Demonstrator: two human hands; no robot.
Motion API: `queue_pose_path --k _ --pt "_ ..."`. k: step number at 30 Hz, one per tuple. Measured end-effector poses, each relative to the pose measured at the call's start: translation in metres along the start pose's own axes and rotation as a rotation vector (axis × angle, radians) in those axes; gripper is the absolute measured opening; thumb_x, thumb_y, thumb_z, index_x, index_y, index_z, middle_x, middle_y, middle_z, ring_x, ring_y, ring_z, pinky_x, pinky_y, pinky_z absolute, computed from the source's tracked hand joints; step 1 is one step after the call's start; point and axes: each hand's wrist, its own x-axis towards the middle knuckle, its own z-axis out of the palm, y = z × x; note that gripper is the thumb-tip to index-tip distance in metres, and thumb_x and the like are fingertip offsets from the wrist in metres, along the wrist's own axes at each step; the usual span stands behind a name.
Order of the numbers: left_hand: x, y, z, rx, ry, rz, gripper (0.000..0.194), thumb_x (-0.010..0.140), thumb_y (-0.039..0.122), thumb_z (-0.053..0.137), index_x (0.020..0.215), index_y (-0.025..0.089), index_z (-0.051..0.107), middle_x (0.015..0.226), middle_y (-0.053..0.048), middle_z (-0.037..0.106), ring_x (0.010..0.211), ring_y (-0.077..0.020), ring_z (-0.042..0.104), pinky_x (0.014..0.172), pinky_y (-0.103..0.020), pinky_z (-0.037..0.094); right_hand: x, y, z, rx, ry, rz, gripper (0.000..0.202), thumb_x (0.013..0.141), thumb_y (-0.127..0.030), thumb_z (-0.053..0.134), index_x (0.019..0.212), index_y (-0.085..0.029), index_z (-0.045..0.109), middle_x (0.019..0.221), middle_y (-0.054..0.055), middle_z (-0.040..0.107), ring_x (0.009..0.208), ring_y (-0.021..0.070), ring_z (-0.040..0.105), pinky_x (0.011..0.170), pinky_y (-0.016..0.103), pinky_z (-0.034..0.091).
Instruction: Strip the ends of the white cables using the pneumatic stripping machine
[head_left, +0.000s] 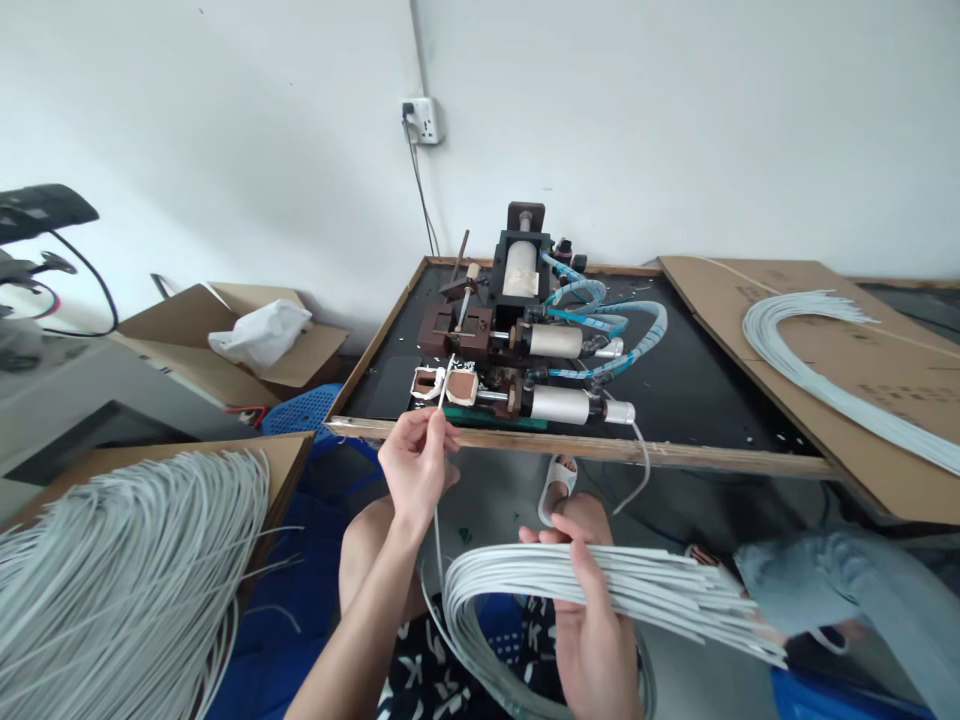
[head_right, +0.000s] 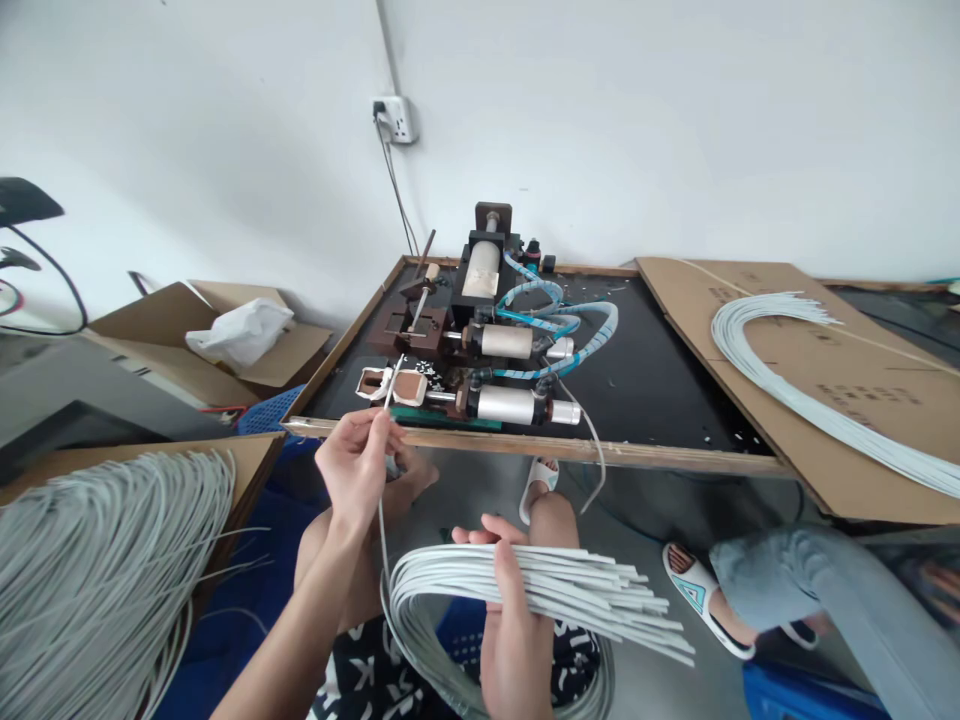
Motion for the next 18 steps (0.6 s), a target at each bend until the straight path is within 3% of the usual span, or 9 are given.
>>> queue_pose_path --k 2,5,6,7,9,10,14,16,18 --pt "-0.010 0.006 -0.012 0.086 -0.122 0.135 0.018 0.095 0.033 0.062 0.085 0.018 0.066 0.062 0.000 0.069 0.050 -0.0132 0.063 0.053 -0.024 0.051 -0.003 0.000 0.004 0.004 0.034 0.012 0.037 0.079 -0.055 0.082 0.099 -0.024 0.079 0.091 0.002 0.078 0.101 0.0275 0.077 0.089 0.035 0.060" --pt "-0.009 0.007 -0.036 0.289 -0.556 0.371 0.018 0.096 0.032 0.060 0.089 0.021 0.072 0.083 -0.007 0.077 0.078 -0.0206 0.072 0.072 -0.031 0.057 -0.009 0.002 0.010 0.027 0.066 0.046 0.036 0.076 -0.053 0.086 0.095 -0.023 0.080 0.088 0.002 0.078 0.093 0.0275 0.079 0.085 0.036 0.061" --pt "-0.001 0.003 -0.043 0.370 -0.615 0.433 0.018 0.096 0.033 0.059 0.093 0.022 0.073 0.092 -0.008 0.078 0.088 -0.0233 0.072 0.081 -0.035 0.056 -0.011 0.004 0.011 0.032 0.061 0.059 0.036 0.074 -0.053 0.087 0.094 -0.023 0.080 0.087 0.002 0.079 0.091 0.0273 0.079 0.085 0.035 0.061" --pt "0.009 -0.004 -0.051 0.460 -0.582 0.475 0.020 0.097 0.034 0.056 0.100 0.022 0.073 0.099 -0.009 0.078 0.096 -0.0253 0.071 0.089 -0.038 0.054 -0.013 0.005 0.012 0.034 0.051 0.068 0.037 0.073 -0.053 0.087 0.092 -0.023 0.080 0.085 0.002 0.079 0.090 0.0271 0.079 0.084 0.035 0.062" --pt "0.036 -0.024 -0.062 0.659 -0.318 0.467 0.028 0.099 0.036 0.049 0.107 0.021 0.071 0.106 -0.012 0.078 0.105 -0.0294 0.068 0.097 -0.044 0.049 -0.015 0.008 0.012 0.030 0.024 0.076 0.038 0.072 -0.055 0.088 0.091 -0.023 0.080 0.083 0.002 0.079 0.089 0.0270 0.080 0.084 0.035 0.062" --pt "0.049 -0.036 -0.067 0.753 -0.258 0.437 0.032 0.099 0.038 0.047 0.115 0.019 0.068 0.109 -0.013 0.077 0.112 -0.0325 0.065 0.100 -0.048 0.046 -0.015 0.010 0.012 0.027 0.013 0.080 0.038 0.072 -0.055 0.088 0.090 -0.023 0.080 0.083 0.002 0.079 0.088 0.0272 0.080 0.084 0.035 0.062" --pt "0.082 -0.066 -0.076 0.909 -0.328 0.387 0.046 0.096 0.039 0.047 0.132 0.013 0.056 0.120 -0.017 0.074 0.124 -0.0382 0.060 0.104 -0.054 0.040 -0.014 0.012 0.009 0.029 0.002 0.095 0.039 0.071 -0.056 0.088 0.090 -0.022 0.080 0.084 0.003 0.080 0.087 0.0266 0.079 0.083 0.035 0.061" --pt "0.077 -0.062 -0.077 0.891 -0.331 0.428 0.046 0.097 0.039 0.047 0.134 0.013 0.054 0.121 -0.017 0.074 0.122 -0.0376 0.061 0.104 -0.053 0.040 -0.013 0.010 0.008 0.042 0.018 0.085 0.038 0.071 -0.056 0.088 0.090 -0.023 0.080 0.083 0.002 0.080 0.088 0.0259 0.079 0.083 0.034 0.061" --pt "0.062 -0.047 -0.078 0.821 -0.236 0.501 0.040 0.098 0.037 0.048 0.131 0.015 0.056 0.118 -0.016 0.075 0.118 -0.0347 0.063 0.103 -0.050 0.041 -0.013 0.008 0.008 0.050 0.039 0.068 0.038 0.071 -0.055 0.088 0.089 -0.023 0.080 0.083 0.001 0.079 0.088 0.0258 0.079 0.082 0.033 0.062"
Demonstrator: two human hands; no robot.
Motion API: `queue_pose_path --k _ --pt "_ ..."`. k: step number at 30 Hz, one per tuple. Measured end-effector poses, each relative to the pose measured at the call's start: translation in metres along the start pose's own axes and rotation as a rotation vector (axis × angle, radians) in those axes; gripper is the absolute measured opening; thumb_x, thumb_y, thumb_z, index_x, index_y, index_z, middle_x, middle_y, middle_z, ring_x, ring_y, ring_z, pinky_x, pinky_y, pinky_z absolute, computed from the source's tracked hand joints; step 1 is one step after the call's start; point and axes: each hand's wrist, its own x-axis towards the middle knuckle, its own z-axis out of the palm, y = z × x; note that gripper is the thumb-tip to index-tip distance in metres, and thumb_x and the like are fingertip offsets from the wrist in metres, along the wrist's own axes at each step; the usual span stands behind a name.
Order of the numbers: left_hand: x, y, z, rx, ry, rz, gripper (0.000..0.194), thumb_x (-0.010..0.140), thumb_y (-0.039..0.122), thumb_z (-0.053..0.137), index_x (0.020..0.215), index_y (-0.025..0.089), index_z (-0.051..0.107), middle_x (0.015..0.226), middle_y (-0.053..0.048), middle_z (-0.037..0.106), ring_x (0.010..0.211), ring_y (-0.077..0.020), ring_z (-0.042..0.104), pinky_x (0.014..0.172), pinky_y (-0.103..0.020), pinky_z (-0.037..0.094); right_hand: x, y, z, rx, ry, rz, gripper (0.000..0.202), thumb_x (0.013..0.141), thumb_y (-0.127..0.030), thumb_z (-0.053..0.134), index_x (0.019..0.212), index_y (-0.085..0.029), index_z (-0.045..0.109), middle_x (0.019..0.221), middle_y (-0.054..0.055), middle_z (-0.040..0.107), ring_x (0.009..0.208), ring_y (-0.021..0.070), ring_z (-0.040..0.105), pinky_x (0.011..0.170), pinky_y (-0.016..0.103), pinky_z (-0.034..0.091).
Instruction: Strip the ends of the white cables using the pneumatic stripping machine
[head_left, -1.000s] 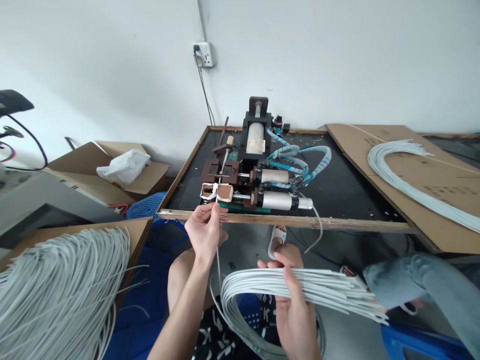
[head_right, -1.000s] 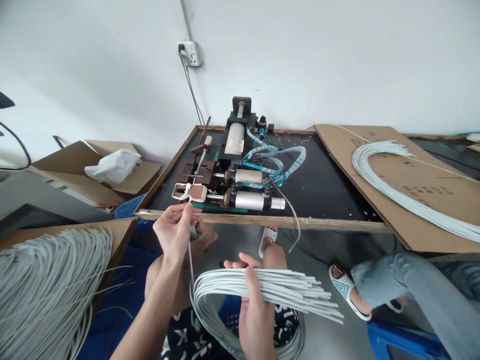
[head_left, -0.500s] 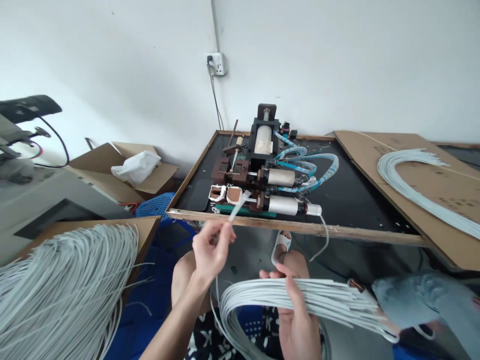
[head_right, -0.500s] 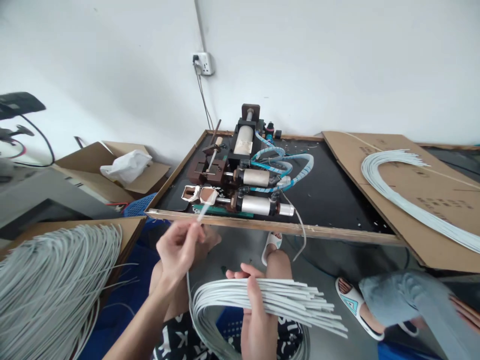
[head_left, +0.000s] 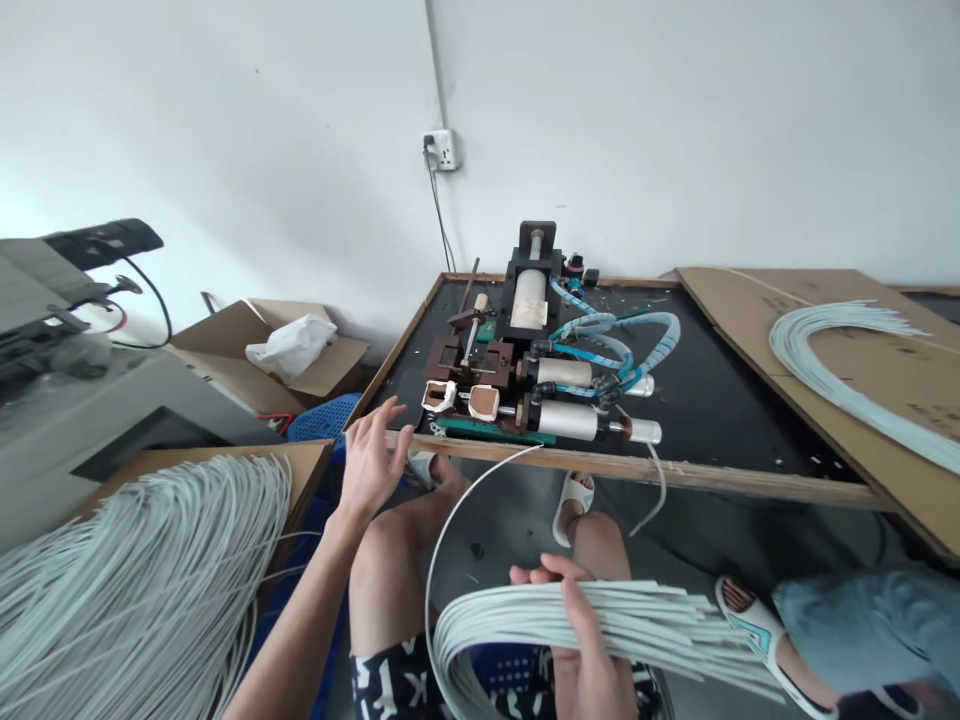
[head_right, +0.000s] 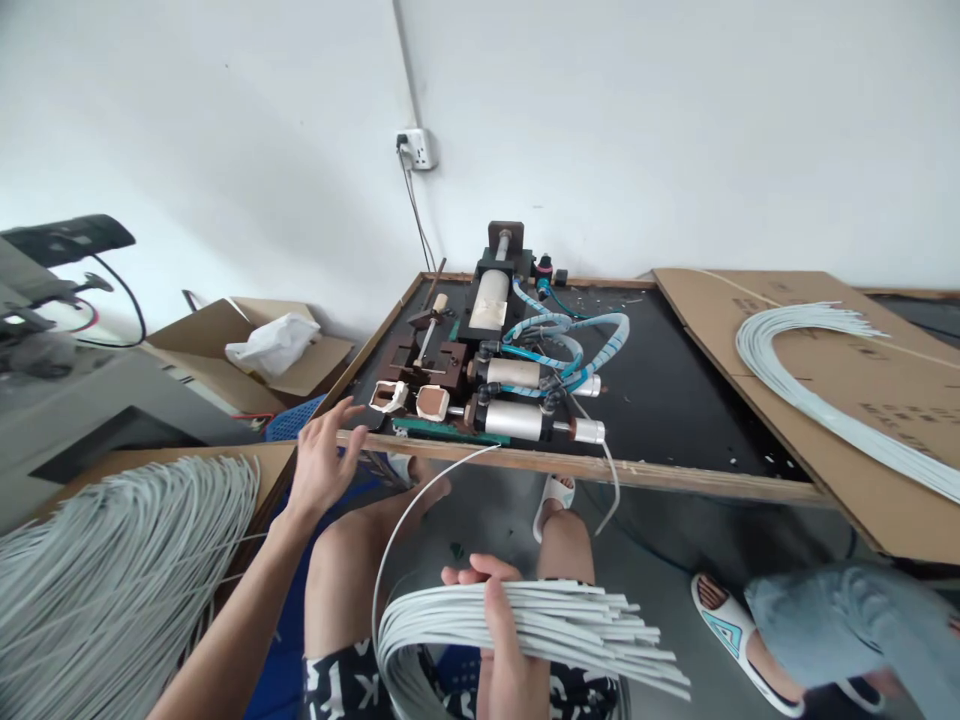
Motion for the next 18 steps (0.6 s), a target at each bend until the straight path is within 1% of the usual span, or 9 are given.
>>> queue_pose_path --k 2,3,6,9,10,12,14,16,18 --pt "-0.009 0.022 -0.015 -0.063 0.128 0.026 0.028 0.100 0.031 0.049 0.122 0.018 0.062 0.110 -0.012 0.076 0.109 -0.0298 0.066 0.098 -0.044 0.044 0.000 -0.002 0.000 0.003 0.012 -0.006 0.038 0.071 -0.055 0.089 0.089 -0.023 0.080 0.083 0.001 0.079 0.089 0.0267 0.080 0.082 0.033 0.062" --pt "-0.013 0.032 -0.021 -0.101 0.137 0.052 0.023 0.100 0.027 0.049 0.114 0.020 0.065 0.104 -0.010 0.077 0.102 -0.0275 0.068 0.095 -0.041 0.046 0.000 -0.003 0.000 0.004 0.012 -0.002 0.038 0.071 -0.055 0.089 0.089 -0.022 0.080 0.084 0.002 0.079 0.089 0.0273 0.080 0.083 0.034 0.062" --pt "-0.023 0.052 -0.028 -0.172 0.038 0.092 0.017 0.097 0.025 0.052 0.098 0.022 0.069 0.093 -0.007 0.077 0.091 -0.0244 0.069 0.089 -0.038 0.049 -0.001 -0.005 -0.001 0.007 -0.008 0.013 0.036 0.074 -0.053 0.087 0.091 -0.022 0.079 0.085 0.002 0.079 0.093 0.0281 0.079 0.087 0.037 0.061" --pt "-0.038 0.059 -0.016 -0.234 -0.001 -0.121 0.019 0.097 0.032 0.055 0.101 0.021 0.070 0.097 -0.008 0.078 0.093 -0.0253 0.071 0.088 -0.038 0.053 -0.004 -0.006 -0.003 -0.005 -0.016 0.003 0.036 0.074 -0.054 0.087 0.090 -0.022 0.080 0.084 0.002 0.079 0.091 0.0283 0.079 0.086 0.037 0.062" --pt "-0.046 0.062 -0.010 -0.282 -0.048 -0.193 0.021 0.097 0.034 0.055 0.105 0.022 0.070 0.102 -0.008 0.078 0.096 -0.0254 0.072 0.088 -0.037 0.055 -0.005 -0.006 -0.004 -0.005 -0.013 -0.002 0.037 0.073 -0.054 0.088 0.089 -0.022 0.080 0.084 0.002 0.079 0.090 0.0284 0.080 0.085 0.037 0.062" --pt "-0.064 0.072 0.002 -0.414 -0.247 -0.250 0.026 0.096 0.034 0.057 0.116 0.023 0.069 0.115 -0.009 0.076 0.103 -0.0251 0.073 0.087 -0.036 0.058 -0.006 -0.006 -0.006 0.002 -0.006 -0.004 0.037 0.071 -0.054 0.088 0.088 -0.022 0.080 0.084 0.002 0.080 0.089 0.0278 0.080 0.085 0.036 0.062" --pt "-0.082 0.085 0.008 -0.543 -0.521 -0.202 0.032 0.095 0.031 0.058 0.124 0.024 0.068 0.121 -0.009 0.075 0.104 -0.0245 0.074 0.085 -0.034 0.060 -0.007 -0.005 -0.008 0.003 0.000 0.000 0.037 0.072 -0.054 0.088 0.088 -0.023 0.080 0.084 0.001 0.080 0.088 0.0269 0.080 0.082 0.034 0.063" --pt "-0.094 0.097 0.009 -0.640 -0.784 -0.110 0.029 0.097 0.026 0.054 0.120 0.025 0.072 0.114 -0.007 0.078 0.097 -0.0226 0.076 0.082 -0.032 0.060 -0.009 -0.003 -0.011 -0.009 0.013 0.002 0.036 0.072 -0.054 0.088 0.089 -0.022 0.080 0.084 0.002 0.080 0.087 0.0268 0.079 0.078 0.033 0.063" --pt "-0.094 0.102 0.006 -0.635 -0.924 0.013 0.028 0.098 0.022 0.051 0.109 0.026 0.077 0.103 -0.005 0.080 0.093 -0.0219 0.076 0.082 -0.030 0.059 -0.012 -0.001 -0.013 -0.018 0.016 0.003 0.036 0.073 -0.054 0.087 0.089 -0.022 0.080 0.084 0.002 0.079 0.087 0.0270 0.079 0.076 0.033 0.063"
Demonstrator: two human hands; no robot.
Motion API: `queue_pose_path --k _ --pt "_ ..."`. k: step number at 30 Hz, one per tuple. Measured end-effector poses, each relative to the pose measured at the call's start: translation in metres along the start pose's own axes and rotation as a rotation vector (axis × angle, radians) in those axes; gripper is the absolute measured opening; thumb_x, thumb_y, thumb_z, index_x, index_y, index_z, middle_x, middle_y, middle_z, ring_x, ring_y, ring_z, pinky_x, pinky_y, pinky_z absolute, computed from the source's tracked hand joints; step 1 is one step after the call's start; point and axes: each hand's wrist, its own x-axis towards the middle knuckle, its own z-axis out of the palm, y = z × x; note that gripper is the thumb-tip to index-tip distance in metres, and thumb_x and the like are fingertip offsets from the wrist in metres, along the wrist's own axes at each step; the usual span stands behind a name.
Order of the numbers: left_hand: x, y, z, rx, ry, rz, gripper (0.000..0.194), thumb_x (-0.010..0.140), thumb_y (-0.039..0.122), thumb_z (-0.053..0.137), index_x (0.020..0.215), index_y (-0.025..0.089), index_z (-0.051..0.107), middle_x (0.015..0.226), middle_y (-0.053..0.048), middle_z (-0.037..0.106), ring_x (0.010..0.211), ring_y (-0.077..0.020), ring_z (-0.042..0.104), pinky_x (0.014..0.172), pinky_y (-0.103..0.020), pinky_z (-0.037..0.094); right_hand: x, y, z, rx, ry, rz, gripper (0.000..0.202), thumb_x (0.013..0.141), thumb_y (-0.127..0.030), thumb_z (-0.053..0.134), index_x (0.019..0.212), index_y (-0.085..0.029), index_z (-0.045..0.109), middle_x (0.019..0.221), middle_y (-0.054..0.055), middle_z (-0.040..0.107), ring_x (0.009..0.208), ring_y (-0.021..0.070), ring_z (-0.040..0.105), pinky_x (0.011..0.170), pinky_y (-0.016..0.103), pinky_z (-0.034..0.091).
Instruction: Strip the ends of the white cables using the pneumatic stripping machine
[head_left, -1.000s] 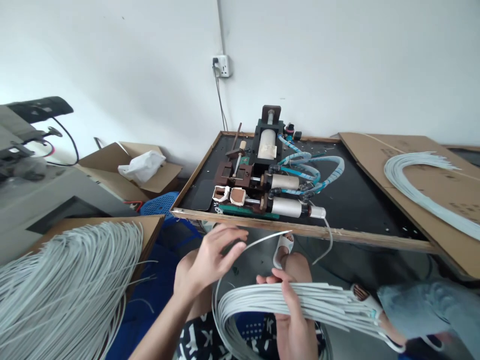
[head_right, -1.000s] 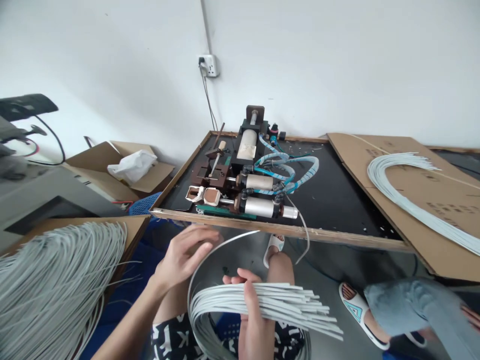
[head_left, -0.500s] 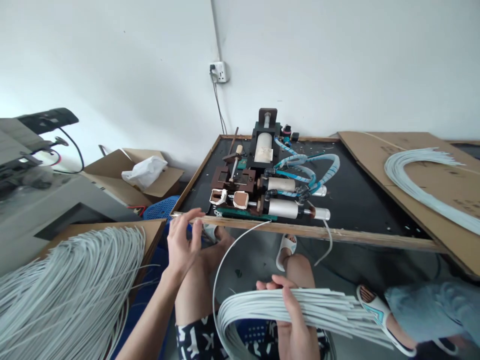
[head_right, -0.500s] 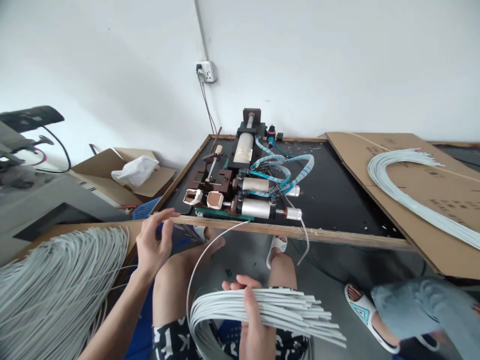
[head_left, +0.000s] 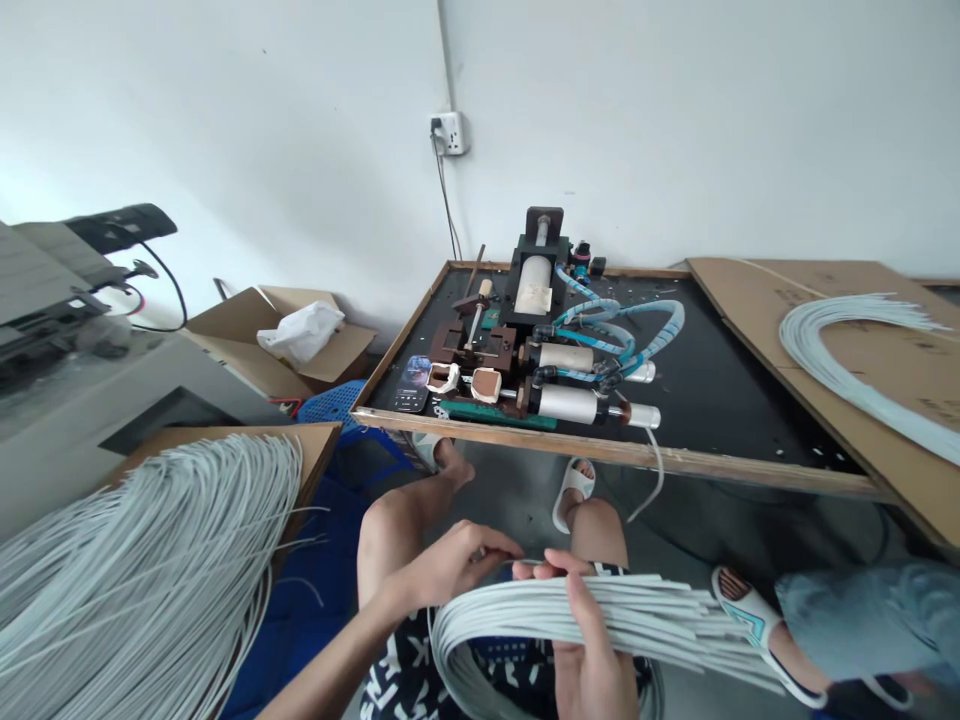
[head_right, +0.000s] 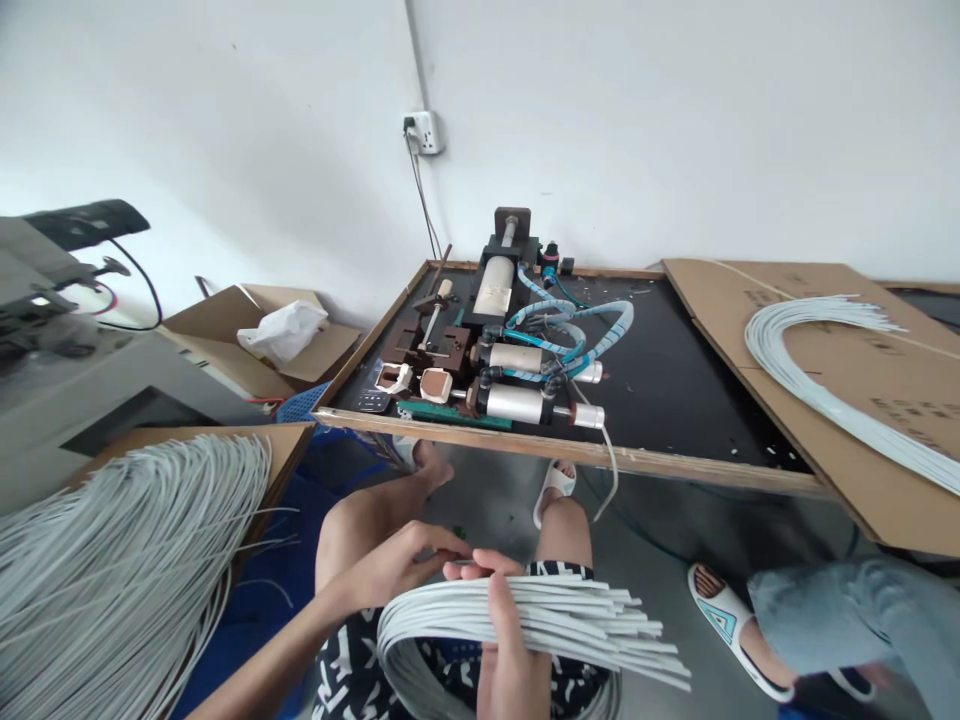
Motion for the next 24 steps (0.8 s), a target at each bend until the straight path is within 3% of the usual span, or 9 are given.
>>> queue_pose_path --k 2,4,7,10,13,16,24 --pt "0.001 0.000 -0.012 0.159 0.027 0.043 0.027 0.097 0.021 0.052 0.099 0.026 0.078 0.097 -0.004 0.081 0.091 -0.0228 0.075 0.082 -0.031 0.057 -0.003 0.000 -0.001 0.007 -0.011 0.006 0.037 0.072 -0.054 0.087 0.089 -0.023 0.079 0.083 0.001 0.079 0.088 0.0271 0.079 0.079 0.033 0.063" --pt "0.005 -0.009 -0.034 0.350 0.250 0.030 0.024 0.095 0.023 0.054 0.094 0.027 0.077 0.094 -0.004 0.080 0.087 -0.0230 0.075 0.080 -0.032 0.057 -0.007 -0.001 0.000 0.020 -0.026 0.010 0.037 0.072 -0.055 0.088 0.088 -0.023 0.079 0.083 0.001 0.079 0.088 0.0277 0.079 0.081 0.035 0.063" --pt "0.011 -0.036 -0.076 0.521 0.716 -0.083 0.026 0.096 0.030 0.049 0.098 0.024 0.075 0.098 -0.008 0.078 0.090 -0.0248 0.073 0.084 -0.035 0.057 -0.010 -0.006 0.003 0.026 -0.047 0.006 0.035 0.072 -0.054 0.088 0.088 -0.023 0.080 0.083 0.001 0.079 0.090 0.0278 0.079 0.085 0.037 0.062" --pt "0.016 -0.062 -0.112 0.614 0.912 -0.178 0.035 0.096 0.031 0.044 0.113 0.016 0.070 0.112 -0.018 0.073 0.111 -0.0345 0.065 0.100 -0.050 0.048 -0.009 -0.010 0.005 0.011 -0.058 0.000 0.033 0.072 -0.053 0.088 0.086 -0.024 0.080 0.082 0.002 0.080 0.088 0.0276 0.080 0.085 0.038 0.062" --pt "0.019 -0.078 -0.129 0.690 0.931 -0.209 0.040 0.093 0.034 0.049 0.124 0.015 0.065 0.129 -0.020 0.065 0.129 -0.0377 0.052 0.108 -0.053 0.040 -0.007 -0.008 0.002 -0.055 -0.031 -0.022 0.032 0.072 -0.056 0.086 0.084 -0.027 0.080 0.083 0.003 0.080 0.091 0.0317 0.079 0.088 0.045 0.062" --pt "0.022 -0.086 -0.132 0.735 0.879 -0.207 0.041 0.095 0.034 0.047 0.128 0.017 0.065 0.136 -0.018 0.061 0.136 -0.0344 0.047 0.113 -0.050 0.036 -0.005 -0.005 -0.004 -0.101 0.010 -0.031 0.030 0.074 -0.056 0.082 0.084 -0.029 0.080 0.085 0.003 0.080 0.097 0.0352 0.078 0.094 0.050 0.060" --pt "0.027 -0.091 -0.133 0.794 0.822 -0.231 0.045 0.094 0.030 0.041 0.128 0.014 0.067 0.145 -0.018 0.055 0.145 -0.0340 0.039 0.119 -0.051 0.029 -0.004 -0.007 -0.006 -0.102 0.022 -0.040 0.032 0.076 -0.053 0.081 0.090 -0.024 0.079 0.091 0.004 0.081 0.099 0.0327 0.078 0.091 0.043 0.061"
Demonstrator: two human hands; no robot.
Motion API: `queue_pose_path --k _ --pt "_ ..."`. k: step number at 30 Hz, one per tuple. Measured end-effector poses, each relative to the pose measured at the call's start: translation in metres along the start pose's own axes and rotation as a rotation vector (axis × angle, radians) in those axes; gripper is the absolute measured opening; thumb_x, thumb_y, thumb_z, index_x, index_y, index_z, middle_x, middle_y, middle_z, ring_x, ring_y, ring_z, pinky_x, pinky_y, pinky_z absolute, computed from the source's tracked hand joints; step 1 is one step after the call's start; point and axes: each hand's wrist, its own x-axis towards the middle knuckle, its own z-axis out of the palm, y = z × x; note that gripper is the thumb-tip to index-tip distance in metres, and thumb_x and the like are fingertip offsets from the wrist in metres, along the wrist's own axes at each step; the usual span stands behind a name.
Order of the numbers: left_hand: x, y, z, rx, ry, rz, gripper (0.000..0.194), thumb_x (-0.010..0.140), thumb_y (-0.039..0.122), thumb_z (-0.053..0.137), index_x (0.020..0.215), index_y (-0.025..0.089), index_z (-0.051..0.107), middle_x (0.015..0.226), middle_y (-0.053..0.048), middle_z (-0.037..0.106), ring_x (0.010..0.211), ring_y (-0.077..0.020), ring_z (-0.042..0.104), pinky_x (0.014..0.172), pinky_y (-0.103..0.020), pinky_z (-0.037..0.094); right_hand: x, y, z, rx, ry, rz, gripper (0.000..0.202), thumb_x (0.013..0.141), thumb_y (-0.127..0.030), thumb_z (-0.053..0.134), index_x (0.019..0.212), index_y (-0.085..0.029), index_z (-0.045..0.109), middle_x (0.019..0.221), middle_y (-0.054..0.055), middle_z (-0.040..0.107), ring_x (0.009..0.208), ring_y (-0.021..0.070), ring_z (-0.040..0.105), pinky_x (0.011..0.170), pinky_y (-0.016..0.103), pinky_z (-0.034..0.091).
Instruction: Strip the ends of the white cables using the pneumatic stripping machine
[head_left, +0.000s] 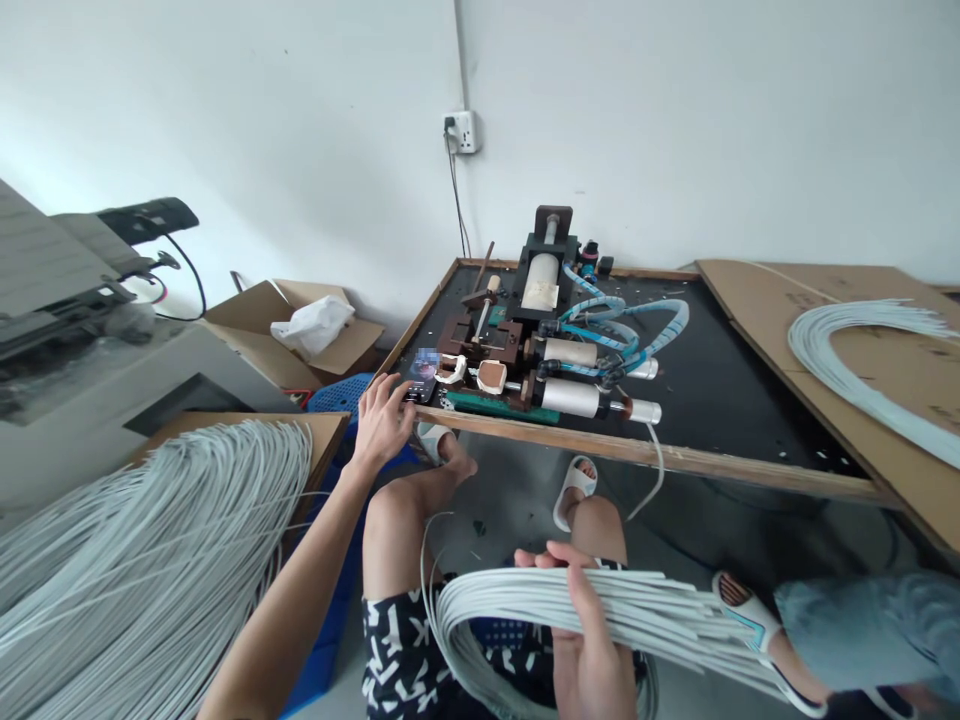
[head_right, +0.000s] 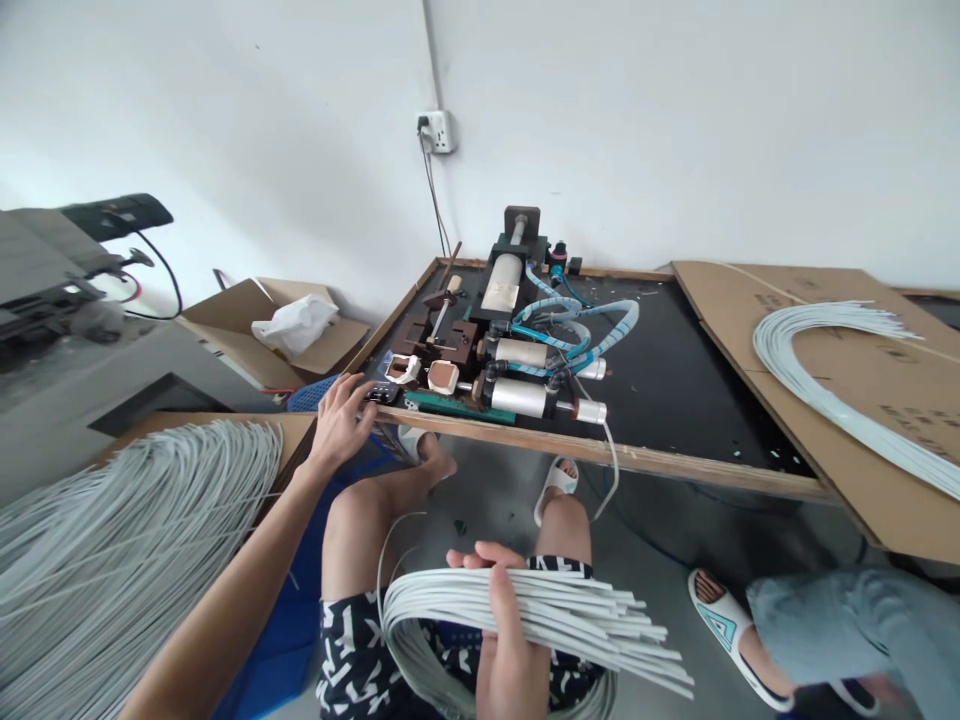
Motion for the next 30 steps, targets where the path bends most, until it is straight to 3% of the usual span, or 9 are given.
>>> queue_pose_path --k 8,13,14,16,18,19,22,27,30 --pt "0.006 0.000 -0.004 -0.001 -0.013 -0.019 0.039 0.092 0.028 0.045 0.122 0.019 0.069 0.145 -0.015 0.057 0.145 -0.0339 0.040 0.119 -0.054 0.029 -0.005 -0.010 0.013 0.077 -0.092 -0.016 0.030 0.080 -0.049 0.080 0.087 -0.021 0.077 0.079 0.003 0.078 0.086 0.0288 0.079 0.088 0.043 0.061" --pt "-0.019 0.047 -0.043 -0.273 0.296 0.008 0.026 0.097 0.030 0.048 0.102 0.016 0.070 0.111 -0.014 0.072 0.114 -0.0294 0.063 0.106 -0.046 0.045 0.004 -0.005 0.005 0.020 -0.142 -0.048 0.030 0.084 -0.051 0.077 0.091 -0.022 0.079 0.096 0.004 0.077 0.089 0.0286 0.078 0.086 0.041 0.060" --pt "-0.031 0.065 -0.054 -0.383 0.265 0.028 0.023 0.099 0.029 0.049 0.095 0.018 0.069 0.097 -0.010 0.073 0.100 -0.0252 0.067 0.095 -0.040 0.050 0.006 -0.003 0.004 0.008 -0.147 -0.055 0.030 0.084 -0.051 0.076 0.093 -0.022 0.079 0.098 0.004 0.076 0.089 0.0282 0.078 0.085 0.041 0.060" --pt "-0.056 0.101 -0.076 -0.614 -0.076 0.159 0.022 0.101 0.027 0.050 0.089 0.020 0.068 0.091 -0.005 0.072 0.087 -0.0196 0.067 0.080 -0.030 0.053 0.012 0.002 0.001 -0.012 -0.156 -0.056 0.031 0.084 -0.051 0.077 0.098 -0.024 0.081 0.098 0.003 0.075 0.088 0.0264 0.077 0.084 0.038 0.060" --pt "-0.079 0.133 -0.090 -0.736 -0.379 0.346 0.014 0.099 0.027 0.056 0.098 0.021 0.069 0.098 -0.004 0.073 0.088 -0.0181 0.067 0.080 -0.028 0.052 0.017 0.007 -0.001 -0.035 -0.162 -0.060 0.033 0.083 -0.049 0.078 0.106 -0.026 0.081 0.098 0.002 0.074 0.091 0.0233 0.074 0.085 0.033 0.059" --pt "-0.087 0.145 -0.094 -0.774 -0.440 0.416 0.012 0.097 0.029 0.061 0.101 0.021 0.068 0.100 -0.005 0.073 0.088 -0.0184 0.067 0.081 -0.029 0.052 0.019 0.009 -0.002 -0.044 -0.165 -0.062 0.035 0.083 -0.048 0.079 0.110 -0.026 0.080 0.099 0.001 0.074 0.093 0.0218 0.072 0.086 0.031 0.058" --pt "-0.098 0.161 -0.093 -0.774 -0.436 0.466 0.009 0.097 0.026 0.064 0.102 0.020 0.067 0.101 -0.005 0.072 0.089 -0.0192 0.065 0.082 -0.031 0.052 0.021 0.010 -0.005 -0.069 -0.173 -0.034 0.040 0.087 -0.047 0.076 0.121 -0.028 0.076 0.101 0.001 0.075 0.094 0.0200 0.071 0.084 0.027 0.059" --pt "-0.091 0.158 -0.085 -0.833 -0.520 0.327 0.010 0.100 0.026 0.061 0.106 0.020 0.067 0.095 -0.003 0.070 0.083 -0.0154 0.065 0.076 -0.026 0.053 0.019 0.003 -0.007 -0.219 -0.212 -0.081 0.031 0.093 -0.045 0.069 0.118 -0.028 0.077 0.121 0.006 0.076 0.112 0.0276 0.072 0.101 0.039 0.057" --pt "-0.088 0.157 -0.087 -0.725 -0.495 0.498 0.013 0.101 0.027 0.059 0.110 0.020 0.066 0.100 -0.004 0.071 0.089 -0.0177 0.067 0.078 -0.028 0.054 0.019 0.004 -0.009 -0.306 -0.199 -0.143 0.026 0.092 -0.042 0.070 0.112 -0.029 0.079 0.133 0.004 0.070 0.120 0.0284 0.068 0.105 0.039 0.056"
